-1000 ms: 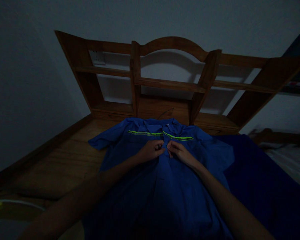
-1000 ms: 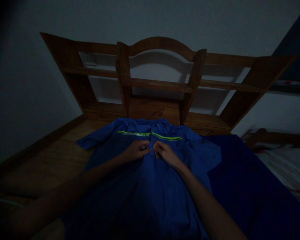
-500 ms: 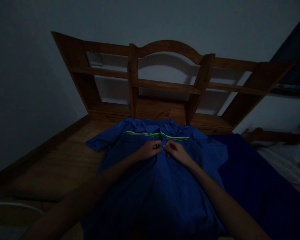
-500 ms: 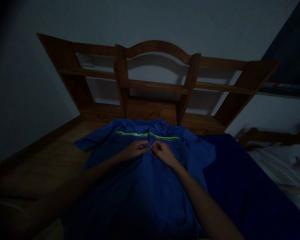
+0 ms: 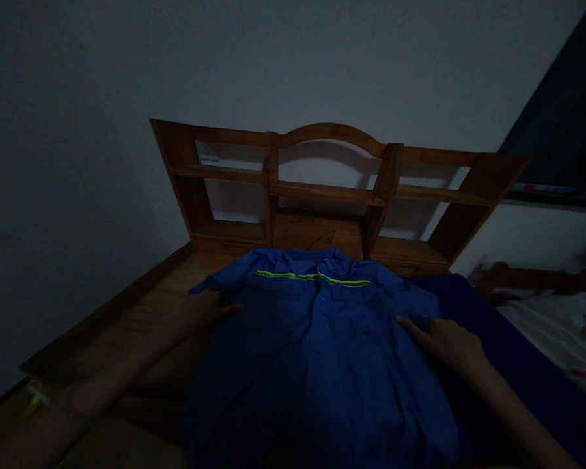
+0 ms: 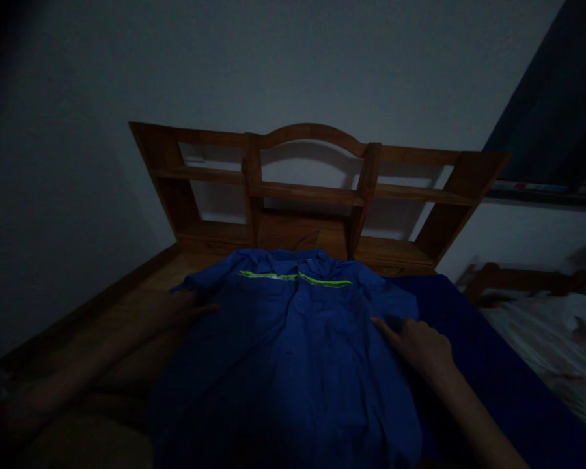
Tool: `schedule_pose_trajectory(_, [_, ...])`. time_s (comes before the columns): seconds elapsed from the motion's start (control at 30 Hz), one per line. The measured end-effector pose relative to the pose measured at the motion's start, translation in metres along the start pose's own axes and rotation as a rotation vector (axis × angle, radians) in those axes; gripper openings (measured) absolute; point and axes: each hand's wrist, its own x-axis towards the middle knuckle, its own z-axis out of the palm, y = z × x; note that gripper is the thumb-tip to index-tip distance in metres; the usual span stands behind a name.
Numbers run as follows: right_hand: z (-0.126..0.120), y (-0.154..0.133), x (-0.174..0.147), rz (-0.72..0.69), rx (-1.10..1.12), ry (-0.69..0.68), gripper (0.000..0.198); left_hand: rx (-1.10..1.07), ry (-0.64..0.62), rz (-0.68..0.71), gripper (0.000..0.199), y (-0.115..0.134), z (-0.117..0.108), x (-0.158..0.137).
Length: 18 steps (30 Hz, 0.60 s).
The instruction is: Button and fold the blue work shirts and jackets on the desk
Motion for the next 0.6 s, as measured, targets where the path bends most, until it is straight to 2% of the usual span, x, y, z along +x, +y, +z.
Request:
schedule_pose_trajectory(0.1, [0.014,-0.001,0.006,-0.234,0.158,-0.119,0.059,-0.028,-0.071,0.034,0.052,0.003,0.015,-0.003])
schedule_pose_trajectory(0.17, [0.014,0.0,0.012,-0.385,0.281,-0.143,0.049,-0.083,-0.047,0.09,0.044,0.011,0.022,-0.002])
schedule_pose_trajectory(0.2, [0.012,0.003,0.016,-0.418,0.328,-0.119,0.046,-0.098,-0.002,0.116,0.04,0.014,0.023,-0.002])
schedule_pose_trajectory(0.3, [-0.004,0.016,0.03,-0.357,0.398,0.043,0.045,-0.059,0.199,0.115,0.034,0.02,0.018,-0.001])
schedule_pose_trajectory(0.4, [-0.025,0.022,0.047,-0.265,0.371,0.222,0.046,0.033,0.356,0.075,0.036,0.028,0.009,0.003])
schedule_pose_trajectory(0.5, [-0.041,0.011,0.067,-0.18,0.274,0.367,0.047,0.131,0.427,0.028,0.038,0.041,0.006,0.013])
schedule_pose_trajectory(0.6, [-0.041,-0.012,0.082,-0.073,0.13,0.401,0.05,0.264,0.466,-0.01,0.04,0.054,0.009,0.026])
